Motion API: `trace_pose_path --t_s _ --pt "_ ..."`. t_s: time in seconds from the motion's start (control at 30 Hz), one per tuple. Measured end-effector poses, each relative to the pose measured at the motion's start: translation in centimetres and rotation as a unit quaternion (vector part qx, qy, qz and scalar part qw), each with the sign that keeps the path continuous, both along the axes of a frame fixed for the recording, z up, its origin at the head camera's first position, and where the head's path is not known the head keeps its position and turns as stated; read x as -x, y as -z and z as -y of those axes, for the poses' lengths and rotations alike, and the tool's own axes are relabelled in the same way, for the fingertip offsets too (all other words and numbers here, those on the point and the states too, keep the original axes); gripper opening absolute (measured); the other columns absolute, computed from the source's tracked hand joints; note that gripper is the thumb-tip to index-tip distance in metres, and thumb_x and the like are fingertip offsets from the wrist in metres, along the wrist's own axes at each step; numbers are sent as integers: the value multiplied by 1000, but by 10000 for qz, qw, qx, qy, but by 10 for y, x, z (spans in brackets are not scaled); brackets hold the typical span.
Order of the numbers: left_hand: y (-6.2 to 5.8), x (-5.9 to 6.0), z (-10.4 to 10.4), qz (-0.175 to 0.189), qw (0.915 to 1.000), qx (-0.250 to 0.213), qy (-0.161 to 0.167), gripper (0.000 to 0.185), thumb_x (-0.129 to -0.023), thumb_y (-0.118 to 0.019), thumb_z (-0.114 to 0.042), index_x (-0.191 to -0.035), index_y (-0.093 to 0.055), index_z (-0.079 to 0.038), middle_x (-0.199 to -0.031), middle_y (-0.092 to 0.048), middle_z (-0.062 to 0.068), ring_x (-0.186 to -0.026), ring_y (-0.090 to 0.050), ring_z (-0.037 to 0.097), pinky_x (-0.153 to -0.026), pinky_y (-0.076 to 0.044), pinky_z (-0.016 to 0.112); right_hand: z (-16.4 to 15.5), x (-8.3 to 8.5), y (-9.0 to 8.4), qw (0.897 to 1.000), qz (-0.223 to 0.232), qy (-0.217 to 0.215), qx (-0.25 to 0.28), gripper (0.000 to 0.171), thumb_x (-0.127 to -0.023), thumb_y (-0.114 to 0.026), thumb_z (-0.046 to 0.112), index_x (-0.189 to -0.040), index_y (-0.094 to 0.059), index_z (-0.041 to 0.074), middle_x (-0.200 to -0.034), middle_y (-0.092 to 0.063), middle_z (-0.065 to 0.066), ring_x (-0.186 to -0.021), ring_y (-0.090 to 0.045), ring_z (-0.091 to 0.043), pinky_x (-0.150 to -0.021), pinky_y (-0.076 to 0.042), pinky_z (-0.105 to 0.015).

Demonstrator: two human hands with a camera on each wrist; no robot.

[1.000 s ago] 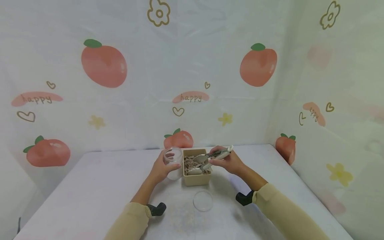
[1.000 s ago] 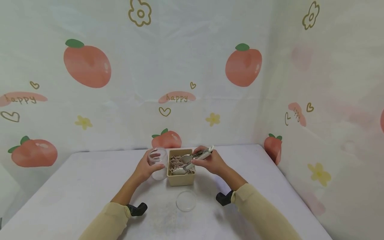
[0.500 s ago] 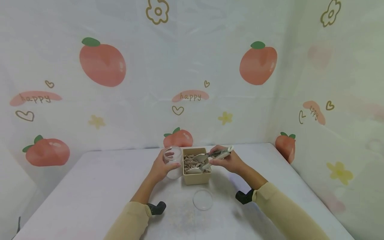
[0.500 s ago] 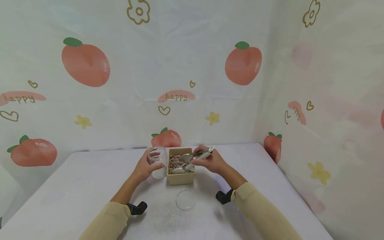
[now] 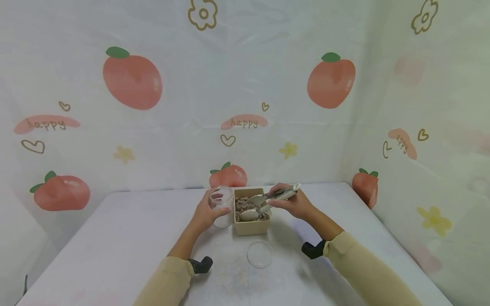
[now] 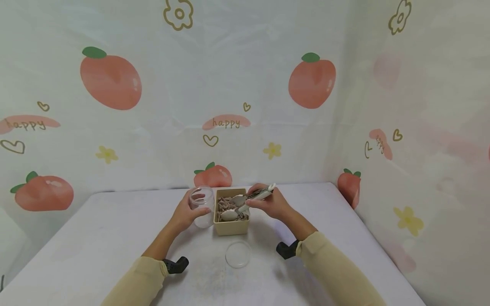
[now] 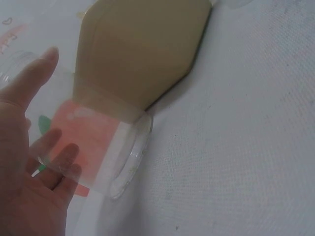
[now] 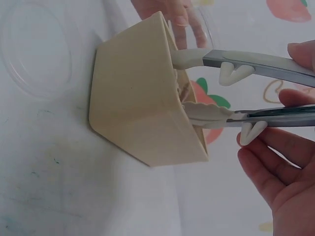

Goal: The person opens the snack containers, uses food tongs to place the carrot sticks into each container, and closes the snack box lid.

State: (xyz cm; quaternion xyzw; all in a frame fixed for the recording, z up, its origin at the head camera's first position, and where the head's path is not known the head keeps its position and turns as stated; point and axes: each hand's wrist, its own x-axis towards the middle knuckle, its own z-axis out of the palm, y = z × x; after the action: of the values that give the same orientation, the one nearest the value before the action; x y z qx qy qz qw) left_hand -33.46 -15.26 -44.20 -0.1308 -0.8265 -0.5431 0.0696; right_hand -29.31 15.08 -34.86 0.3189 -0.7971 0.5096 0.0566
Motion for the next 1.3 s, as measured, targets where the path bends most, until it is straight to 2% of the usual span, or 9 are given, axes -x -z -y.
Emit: trace_pose_path --t_s 0.43,0.67,1.1,1.3 --pt "-1 -1 0 29 10000 -17 2 84 -76 -84 -26 -144 -36 -15 -135 -54 14 -130 -45 34 -108 -31 53 -4 -3 -3 9994 14 -109 314 19 -86 -68 -5 -101 -62 -15 -95 -63 -32 -68 -56 -11 -60 -47 -24" --pt "-1 -1 0 54 10000 54 -16 83 -77 -83 -28 -144 -36 -16 -135 -54 10 -132 -42 32 -108 -30 53 -4 -3 -5 9994 37 7 341 18 -87 -68 -3 -100 -63 -14 -94 -66 -24 -71 -59 -13 -62 -49 -26" --pt "-1 -1 0 68 9998 170 -96 85 -76 -84 -31 -144 -35 -16 -136 -54 10 -132 -43 32 -107 -31 54 -6 -5 -11 9986 -169 254 425 16 -86 -69 -3 -98 -64 -13 -90 -66 -20 -70 -54 -14 -62 -46 -27" --pt "-1 0 0 37 9998 183 -112 85 -76 -84 -29 -144 -36 -16 -135 -55 11 -131 -43 32 -107 -31 54 -6 -7 -13 9978 -208 204 599 16 -86 -67 -5 -98 -63 -15 -90 -65 -20 -71 -54 -13 -61 -46 -26"
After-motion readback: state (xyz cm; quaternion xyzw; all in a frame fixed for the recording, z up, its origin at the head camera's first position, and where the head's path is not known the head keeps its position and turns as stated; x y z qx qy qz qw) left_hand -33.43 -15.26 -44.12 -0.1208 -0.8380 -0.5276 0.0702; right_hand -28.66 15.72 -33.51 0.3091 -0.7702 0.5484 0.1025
